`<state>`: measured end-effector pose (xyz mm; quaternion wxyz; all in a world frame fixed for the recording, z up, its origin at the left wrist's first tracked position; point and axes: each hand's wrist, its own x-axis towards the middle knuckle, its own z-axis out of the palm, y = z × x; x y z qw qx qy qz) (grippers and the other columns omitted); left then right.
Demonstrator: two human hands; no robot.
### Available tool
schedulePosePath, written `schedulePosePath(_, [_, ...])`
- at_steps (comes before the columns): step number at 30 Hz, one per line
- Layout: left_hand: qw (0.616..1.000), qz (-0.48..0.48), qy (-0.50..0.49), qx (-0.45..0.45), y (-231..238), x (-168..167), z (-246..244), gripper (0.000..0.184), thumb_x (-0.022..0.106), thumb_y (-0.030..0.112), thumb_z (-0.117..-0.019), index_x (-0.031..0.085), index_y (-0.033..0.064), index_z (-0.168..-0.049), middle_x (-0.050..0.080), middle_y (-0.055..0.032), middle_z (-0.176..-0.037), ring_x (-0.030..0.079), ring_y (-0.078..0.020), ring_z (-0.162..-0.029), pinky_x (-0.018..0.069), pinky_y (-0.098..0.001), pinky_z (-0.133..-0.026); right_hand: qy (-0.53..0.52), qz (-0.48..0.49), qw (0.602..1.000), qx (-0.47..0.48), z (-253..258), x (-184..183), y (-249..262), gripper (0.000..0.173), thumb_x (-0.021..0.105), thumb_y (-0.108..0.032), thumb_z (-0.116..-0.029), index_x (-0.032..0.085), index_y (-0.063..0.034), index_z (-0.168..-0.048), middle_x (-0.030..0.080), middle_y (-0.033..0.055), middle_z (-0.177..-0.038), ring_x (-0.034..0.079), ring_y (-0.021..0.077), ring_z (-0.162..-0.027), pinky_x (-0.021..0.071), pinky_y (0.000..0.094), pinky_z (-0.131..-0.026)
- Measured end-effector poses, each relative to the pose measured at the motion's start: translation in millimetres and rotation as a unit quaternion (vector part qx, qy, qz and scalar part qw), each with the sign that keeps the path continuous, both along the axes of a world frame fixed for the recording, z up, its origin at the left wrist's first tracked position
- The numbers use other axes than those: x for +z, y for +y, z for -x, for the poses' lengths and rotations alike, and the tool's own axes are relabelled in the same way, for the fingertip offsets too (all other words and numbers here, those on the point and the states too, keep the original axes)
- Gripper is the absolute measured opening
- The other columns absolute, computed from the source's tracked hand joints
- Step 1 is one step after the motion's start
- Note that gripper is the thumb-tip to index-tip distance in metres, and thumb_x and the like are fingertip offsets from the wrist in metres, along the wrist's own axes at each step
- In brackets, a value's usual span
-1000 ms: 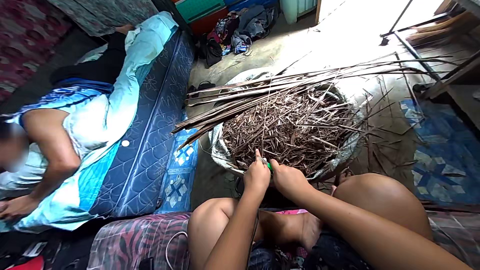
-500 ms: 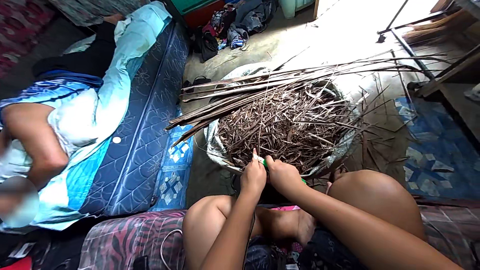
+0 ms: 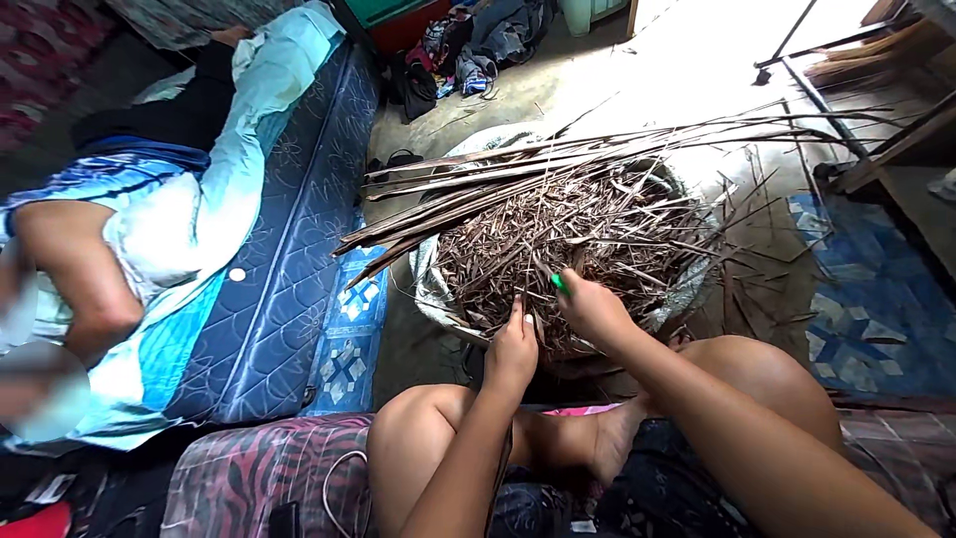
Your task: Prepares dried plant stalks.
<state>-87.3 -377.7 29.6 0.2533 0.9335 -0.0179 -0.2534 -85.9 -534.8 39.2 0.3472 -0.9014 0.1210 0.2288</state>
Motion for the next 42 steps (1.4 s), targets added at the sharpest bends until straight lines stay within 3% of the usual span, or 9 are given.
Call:
schedulePosePath(5, [0.999, -0.035, -0.006, 0.021, -1.1, 5.9, -11.9, 0.052, 0.032, 0.022, -0.1116, 0.03, 0.014, -0.163, 0.071, -0.0142, -0.116, 0.069, -0.0279, -0.107, 0.051, -0.048, -0.099, 0.032, -0.032, 0.994, 0.098, 25.3, 6.0, 27.1, 0.033, 0.036, -0.026, -0.1112, 0.054, -0.0066, -0.133, 0.069, 0.0215, -0.114, 0.068, 0.0402, -0.112, 0.0528, 0.0591, -0.091])
schedulePosePath(13, [0.997, -0.073, -0.015, 0.008, -11.0, 5.9, -11.1, 0.052, 0.034, 0.023, -0.1119, 0.028, 0.0145, -0.163, 0.067, -0.0164, -0.131, 0.065, -0.0303, -0.12, 0.0477, -0.0495, -0.105, 0.038, 0.034, 0.994, 0.099, 25.7, 5.5, 40.9, 0.03, 0.037, -0.015, -0.1094, 0.05, -0.0057, -0.135, 0.069, 0.0205, -0.117, 0.069, 0.0383, -0.114, 0.0552, 0.0555, -0.089])
schedulePosePath(18, [0.995, -0.097, -0.01, -0.02, -17.1, 4.8, -6.5, 0.045, 0.03, 0.026, -0.113, 0.054, 0.0032, -0.144, 0.066, -0.0213, -0.128, 0.063, -0.0346, -0.122, 0.0474, -0.0543, -0.103, 0.042, 0.046, 0.996, 0.063, 14.9, -5.9, 39.7, 0.035, 0.043, -0.013, -0.1074, 0.048, -0.0061, -0.141, 0.069, 0.0207, -0.121, 0.068, 0.0396, -0.115, 0.0557, 0.0564, -0.089])
schedulePosePath(22, [0.997, -0.064, -0.011, -0.029, -14.3, 4.0, -2.8, 0.05, 0.031, 0.03, -0.1136, 0.038, 0.0089, -0.159, 0.062, -0.0196, -0.139, 0.061, -0.0334, -0.129, 0.0444, -0.0525, -0.109, 0.033, 0.068, 0.996, 0.039, 5.2, -16.3, 35.2, 0.037, 0.04, -0.011, -0.1083, 0.048, -0.0074, -0.144, 0.069, 0.0199, -0.121, 0.069, 0.0386, -0.115, 0.056, 0.0562, -0.088])
schedulePosePath(30, [0.999, -0.003, -0.013, -0.044, -7.3, 10.8, 13.9, 0.05, 0.031, 0.03, -0.1133, 0.035, 0.0148, -0.161, 0.073, -0.0113, -0.099, 0.069, -0.0255, -0.091, 0.0539, -0.0464, -0.089, 0.025, 0.084, 0.993, -0.074, -16.8, -13.0, -6.5, 0.032, 0.039, -0.011, -0.1083, 0.05, -0.0053, -0.138, 0.068, 0.022, -0.121, 0.067, 0.0394, -0.116, 0.0535, 0.0572, -0.092])
schedulePosePath(32, [0.999, 0.008, -0.025, -0.033, -3.9, 11.9, 10.8, 0.05, 0.031, 0.03, -0.1132, 0.036, 0.0136, -0.16, 0.072, -0.0127, -0.103, 0.069, -0.0259, -0.093, 0.0537, -0.0465, -0.09, 0.008, 0.034, 0.998, -0.044, -10.0, -2.6, -4.7, 0.032, 0.039, -0.018, -0.1101, 0.05, -0.0056, -0.137, 0.068, 0.0227, -0.12, 0.067, 0.0399, -0.116, 0.0521, 0.0583, -0.094])
schedulePosePath(35, [1.0, 0.014, -0.016, -0.017, -0.3, 17.8, 2.9, 0.049, 0.031, 0.028, -0.1132, 0.04, 0.0107, -0.158, 0.068, -0.0182, -0.129, 0.067, -0.0303, -0.116, 0.0486, -0.051, -0.104, 0.006, -0.044, 0.998, 0.032, 8.0, 3.5, 9.3, 0.033, 0.04, -0.024, -0.1107, 0.051, -0.0062, -0.137, 0.068, 0.0234, -0.116, 0.067, 0.0412, -0.113, 0.0518, 0.0608, -0.093])
schedulePosePath(38, [0.999, 0.018, -0.025, 0.009, 0.4, 18.6, -2.4, 0.042, 0.034, 0.019, -0.1104, 0.055, 0.0042, -0.143, 0.07, -0.0182, -0.117, 0.067, -0.0297, -0.109, 0.0495, -0.0511, -0.099, 0.026, -0.083, 0.993, 0.086, 24.0, 5.2, 22.4, 0.031, 0.041, -0.022, -0.1104, 0.052, -0.005, -0.135, 0.068, 0.0233, -0.115, 0.066, 0.0412, -0.114, 0.0509, 0.0604, -0.094])
schedulePosePath(42, [0.999, 0.012, -0.035, 0.015, 0.5, 18.3, -7.0, 0.046, 0.034, 0.019, -0.11, 0.049, 0.0079, -0.152, 0.071, -0.0157, -0.116, 0.068, -0.0267, -0.108, 0.0498, -0.0484, -0.099, 0.034, -0.05, 0.994, 0.095, 27.2, 10.2, 27.4, 0.03, 0.04, -0.02, -0.11, 0.051, -0.0059, -0.134, 0.068, 0.0222, -0.116, 0.067, 0.04, -0.114, 0.0518, 0.0588, -0.094])
